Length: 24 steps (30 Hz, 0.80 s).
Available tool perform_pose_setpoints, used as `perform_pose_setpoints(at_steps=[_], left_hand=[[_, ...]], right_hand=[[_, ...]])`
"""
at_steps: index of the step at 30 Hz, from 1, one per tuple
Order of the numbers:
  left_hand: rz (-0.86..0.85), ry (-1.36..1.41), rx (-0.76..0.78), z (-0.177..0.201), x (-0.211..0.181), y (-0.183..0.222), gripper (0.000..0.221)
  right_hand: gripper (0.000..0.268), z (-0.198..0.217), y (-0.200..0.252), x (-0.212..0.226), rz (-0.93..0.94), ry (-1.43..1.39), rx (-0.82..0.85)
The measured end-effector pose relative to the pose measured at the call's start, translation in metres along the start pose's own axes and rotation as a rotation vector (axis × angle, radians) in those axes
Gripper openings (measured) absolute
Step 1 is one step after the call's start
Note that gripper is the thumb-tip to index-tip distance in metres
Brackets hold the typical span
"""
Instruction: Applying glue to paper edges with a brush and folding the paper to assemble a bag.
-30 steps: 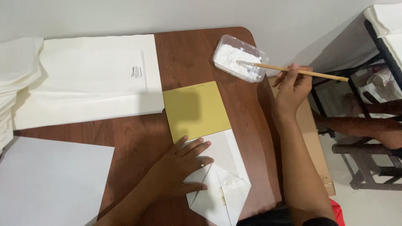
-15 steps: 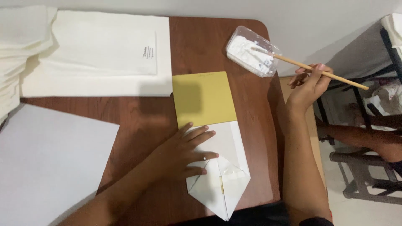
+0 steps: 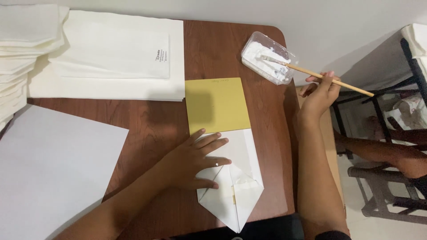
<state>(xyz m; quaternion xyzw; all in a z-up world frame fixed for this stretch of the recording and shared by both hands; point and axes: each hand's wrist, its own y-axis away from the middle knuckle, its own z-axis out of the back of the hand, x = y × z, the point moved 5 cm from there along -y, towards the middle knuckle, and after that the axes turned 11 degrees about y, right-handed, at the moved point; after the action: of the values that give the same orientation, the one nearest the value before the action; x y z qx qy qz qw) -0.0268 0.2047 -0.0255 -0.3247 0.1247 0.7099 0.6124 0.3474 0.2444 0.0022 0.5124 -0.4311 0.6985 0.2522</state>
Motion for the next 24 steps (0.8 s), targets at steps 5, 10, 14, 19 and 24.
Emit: perform_pose_setpoints(at_steps=[5,10,14,19,24], left_hand=[[0.013,0.018,0.011,0.001,-0.001,-0.001,0.060],[0.060,0.048,0.043,0.008,-0.007,-0.003,0.061],[0.075,0.056,0.062,0.006,-0.004,-0.003,0.064],[0.066,0.033,0.073,0.006,-0.004,-0.004,0.064],[0.076,0.048,0.075,0.006,-0.003,-0.004,0.064]], right_hand=[[0.015,0.011,-0.015,-0.030,-0.130,-0.122,-0.014],[0.008,0.016,-0.022,-0.045,-0.223,-0.152,0.013],[0.009,0.015,-0.022,-0.038,-0.087,-0.042,0.019],[0.013,0.001,-0.008,-0.016,0.036,0.030,0.057],[0.020,-0.005,-0.001,-0.017,-0.185,-0.045,0.077]])
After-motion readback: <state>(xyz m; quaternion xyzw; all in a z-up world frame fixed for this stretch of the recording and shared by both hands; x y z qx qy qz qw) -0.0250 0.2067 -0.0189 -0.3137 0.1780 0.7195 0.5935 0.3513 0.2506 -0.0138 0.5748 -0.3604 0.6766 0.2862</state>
